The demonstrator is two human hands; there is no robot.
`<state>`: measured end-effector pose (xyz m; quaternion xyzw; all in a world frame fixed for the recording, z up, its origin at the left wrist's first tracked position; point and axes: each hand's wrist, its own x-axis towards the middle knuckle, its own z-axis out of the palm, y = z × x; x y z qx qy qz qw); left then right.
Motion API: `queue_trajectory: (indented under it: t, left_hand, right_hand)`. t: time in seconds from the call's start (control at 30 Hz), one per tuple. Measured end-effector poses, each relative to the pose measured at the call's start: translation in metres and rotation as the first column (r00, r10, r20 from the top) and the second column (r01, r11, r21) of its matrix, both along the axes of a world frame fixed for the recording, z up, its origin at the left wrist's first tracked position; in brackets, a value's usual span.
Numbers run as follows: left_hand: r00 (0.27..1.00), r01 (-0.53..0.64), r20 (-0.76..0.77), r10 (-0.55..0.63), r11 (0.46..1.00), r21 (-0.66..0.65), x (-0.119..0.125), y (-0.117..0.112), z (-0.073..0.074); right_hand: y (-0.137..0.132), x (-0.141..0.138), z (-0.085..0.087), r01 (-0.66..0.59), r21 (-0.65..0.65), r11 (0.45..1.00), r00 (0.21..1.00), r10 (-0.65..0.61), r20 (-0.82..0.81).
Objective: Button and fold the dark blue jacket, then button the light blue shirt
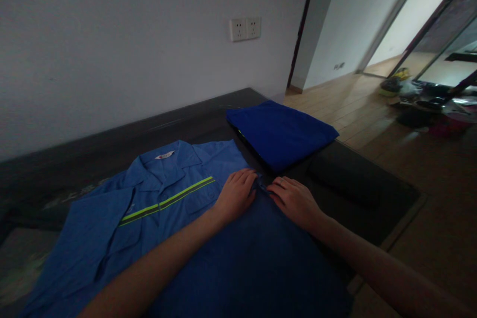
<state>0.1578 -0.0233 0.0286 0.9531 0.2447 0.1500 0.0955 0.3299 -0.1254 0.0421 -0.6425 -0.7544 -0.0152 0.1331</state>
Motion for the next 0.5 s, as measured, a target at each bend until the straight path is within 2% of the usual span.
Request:
queue_trajectory:
  t: [0.33,0.5]
  left_hand:
    - [0.994,0.074,-0.077,-0.074,0.997,-0.006,0.0000,0.0033,-0.0100]
    - [0.992,0.050,-0.115,-0.050,0.999,0.002,-0.0027,-0.0035,-0.0024]
  right_hand:
    - [0.0027,-0.0014,0.0002,0.028,-0.011,1.000,1.000,-0.028,0.005]
    - [0.0032,-0.0001,0.0004,0.033,0.017,0.999,0.998,-0.032,-0.052]
